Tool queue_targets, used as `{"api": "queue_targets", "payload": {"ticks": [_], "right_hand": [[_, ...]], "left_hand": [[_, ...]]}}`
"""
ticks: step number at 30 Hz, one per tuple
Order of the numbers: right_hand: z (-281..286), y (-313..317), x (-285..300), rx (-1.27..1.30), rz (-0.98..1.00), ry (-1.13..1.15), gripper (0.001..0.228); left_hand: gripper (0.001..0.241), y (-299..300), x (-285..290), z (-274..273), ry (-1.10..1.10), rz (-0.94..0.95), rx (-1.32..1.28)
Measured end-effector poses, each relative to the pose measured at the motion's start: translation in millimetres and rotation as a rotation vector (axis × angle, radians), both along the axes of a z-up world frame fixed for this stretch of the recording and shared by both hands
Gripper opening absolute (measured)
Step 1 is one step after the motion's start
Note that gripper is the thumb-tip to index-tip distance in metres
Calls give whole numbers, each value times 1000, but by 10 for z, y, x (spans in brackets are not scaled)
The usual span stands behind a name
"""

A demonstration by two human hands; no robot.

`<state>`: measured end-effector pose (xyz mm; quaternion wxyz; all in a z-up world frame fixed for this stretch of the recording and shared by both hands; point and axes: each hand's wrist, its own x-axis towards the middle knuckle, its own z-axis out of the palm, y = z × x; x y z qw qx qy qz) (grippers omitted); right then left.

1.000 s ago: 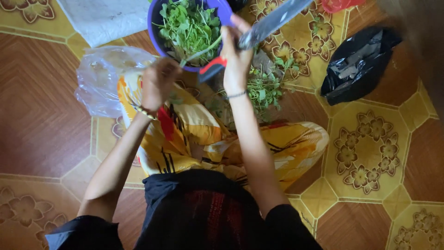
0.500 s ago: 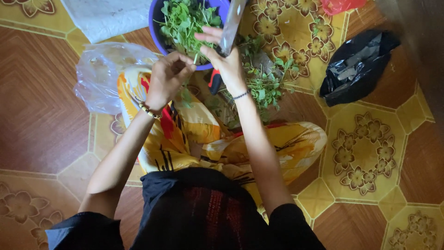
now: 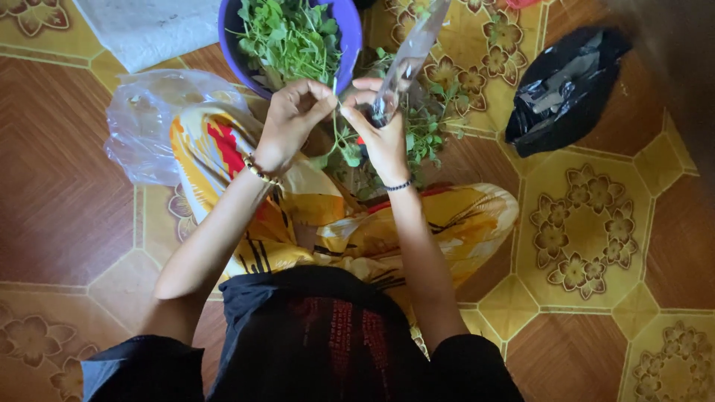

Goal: Picking leaves from stems and trimming green vegetables with a knife while sitting on the floor.

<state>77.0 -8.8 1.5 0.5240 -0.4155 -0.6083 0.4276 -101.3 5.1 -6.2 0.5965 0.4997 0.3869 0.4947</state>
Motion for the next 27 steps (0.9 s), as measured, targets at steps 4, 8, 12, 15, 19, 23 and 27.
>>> {"api": "queue_targets", "payload": {"ticks": [4,8,12,15,19,23,27], "right_hand": [[-107,-177,214,-46,-72,-31,25],[-216,-407,538,-198,-190,14,24],[-388,-528,913,-213,-334,-11,19],[-470,-521,1060,-164,-442,-85,38],[-556,-426,1100,-61,-507,-205,38],[-618,-287,975,17,-435,-280,13],[-314,-290,768,3,-315,-199,42]], "left_hand": [[6,93,95,130,-45,53,-14],[9,324,-43,209,-311,155,-27],[6,448,-216,294,-327,232,119],[3,429,-154,366,-287,241,142],[27,389,148,87,-12,100,212],[45,257,468,-168,68,-170,286],[41,91,627,-57,-17,-304,147]]}}
